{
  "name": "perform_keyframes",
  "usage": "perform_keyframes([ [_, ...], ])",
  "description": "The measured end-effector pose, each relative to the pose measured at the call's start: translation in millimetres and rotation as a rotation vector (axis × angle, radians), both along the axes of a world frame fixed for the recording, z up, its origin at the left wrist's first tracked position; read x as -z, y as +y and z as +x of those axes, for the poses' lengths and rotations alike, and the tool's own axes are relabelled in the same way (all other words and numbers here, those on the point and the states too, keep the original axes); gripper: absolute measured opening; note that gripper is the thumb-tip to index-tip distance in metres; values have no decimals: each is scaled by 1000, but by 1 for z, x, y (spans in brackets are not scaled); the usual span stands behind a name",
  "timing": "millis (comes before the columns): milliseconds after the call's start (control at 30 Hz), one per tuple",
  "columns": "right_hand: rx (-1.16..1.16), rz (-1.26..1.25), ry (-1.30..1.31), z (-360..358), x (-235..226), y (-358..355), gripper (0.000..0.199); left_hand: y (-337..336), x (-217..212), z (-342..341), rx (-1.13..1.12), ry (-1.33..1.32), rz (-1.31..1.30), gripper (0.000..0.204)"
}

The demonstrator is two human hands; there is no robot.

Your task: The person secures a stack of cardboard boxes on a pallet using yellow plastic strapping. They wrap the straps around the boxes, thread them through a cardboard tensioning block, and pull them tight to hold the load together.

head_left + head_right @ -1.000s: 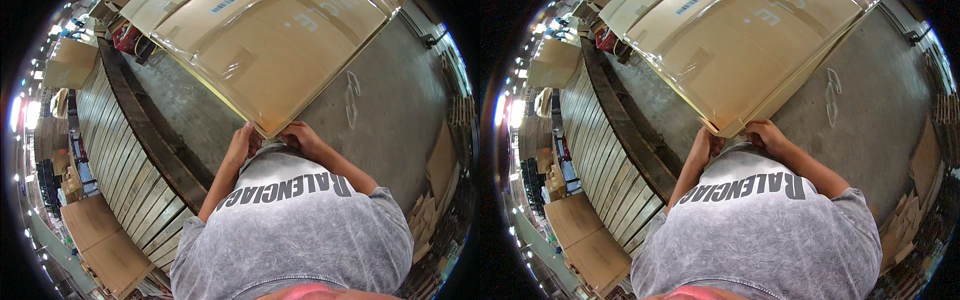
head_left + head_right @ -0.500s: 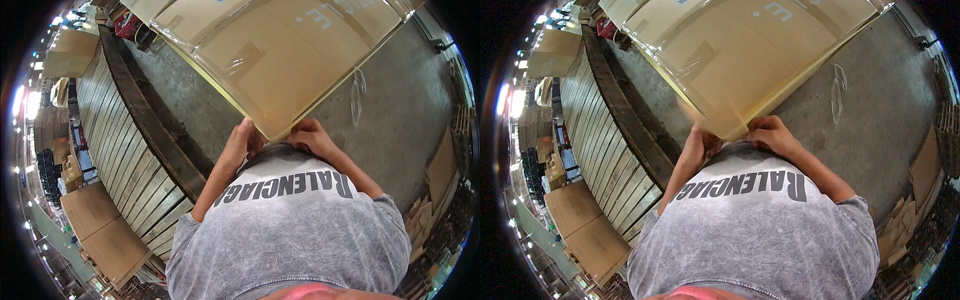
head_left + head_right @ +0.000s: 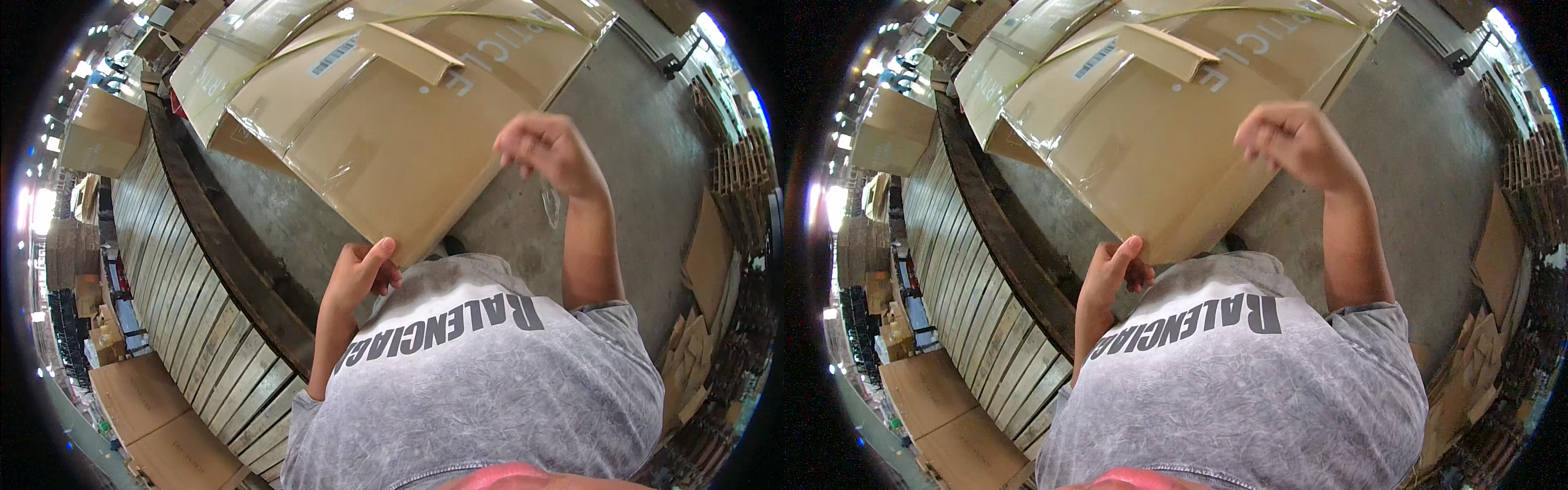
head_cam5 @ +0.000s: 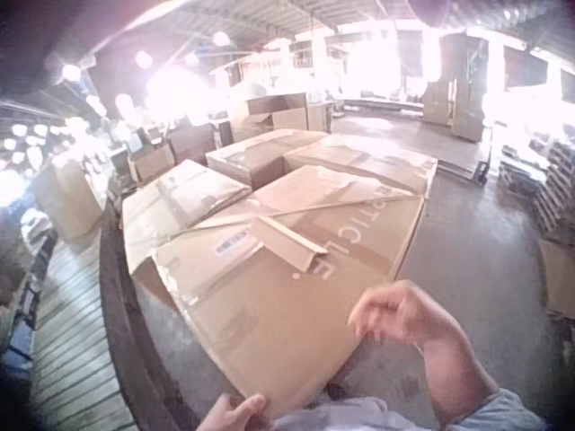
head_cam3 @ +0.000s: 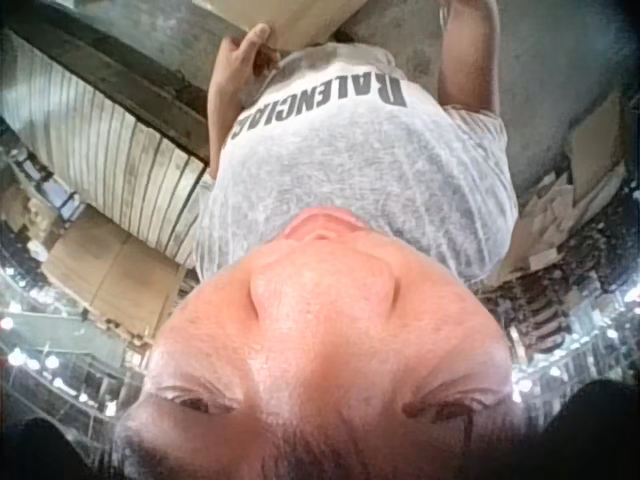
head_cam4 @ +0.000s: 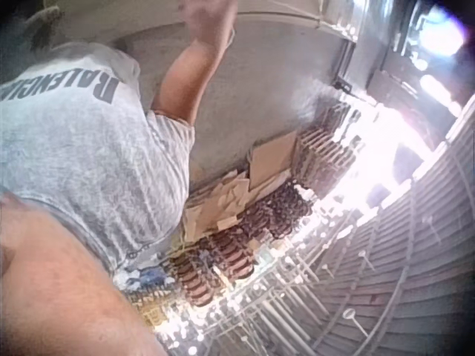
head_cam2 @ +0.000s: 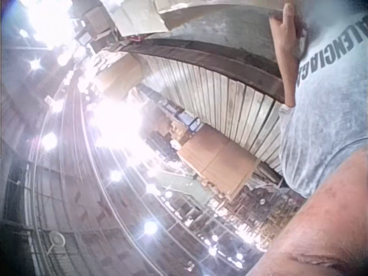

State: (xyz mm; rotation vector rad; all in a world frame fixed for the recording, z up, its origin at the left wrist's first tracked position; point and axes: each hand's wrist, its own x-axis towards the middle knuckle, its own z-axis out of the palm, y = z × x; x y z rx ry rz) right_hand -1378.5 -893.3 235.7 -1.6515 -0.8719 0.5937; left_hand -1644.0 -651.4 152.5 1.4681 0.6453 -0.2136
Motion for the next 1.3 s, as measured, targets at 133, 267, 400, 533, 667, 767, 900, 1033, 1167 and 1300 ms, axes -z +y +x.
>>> perform_keyframes([
  [133,376,145,-165,49,4,34,20,7,7,-7,12,-17,-22,70],
  [267,389,25,-525,76,7,98,20,3,7,-12,-21,-29,-41,67],
  [400,264,-41,-651,92,-1,162,28,-8,8,-22,-90,-38,-64,68],
  [533,253,-298,-963,135,-1,201,66,-12,9,-20,-105,-63,-38,68],
  [667,302,-436,-892,172,7,226,87,-8,15,-17,-42,-107,0,70],
  [767,247,-405,-801,171,15,235,88,-3,16,-26,-24,-152,22,65],
  [900,231,-392,-781,156,23,239,84,39,25,-36,-270,-190,138,51],
  [1033,223,-344,-808,174,27,235,75,142,24,-4,-609,-262,421,46],
  [1167,266,-274,-827,201,39,231,68,245,36,33,-890,-372,703,48],
  [1300,212,-229,-845,215,40,243,56,312,57,67,-1171,-276,934,74],
])
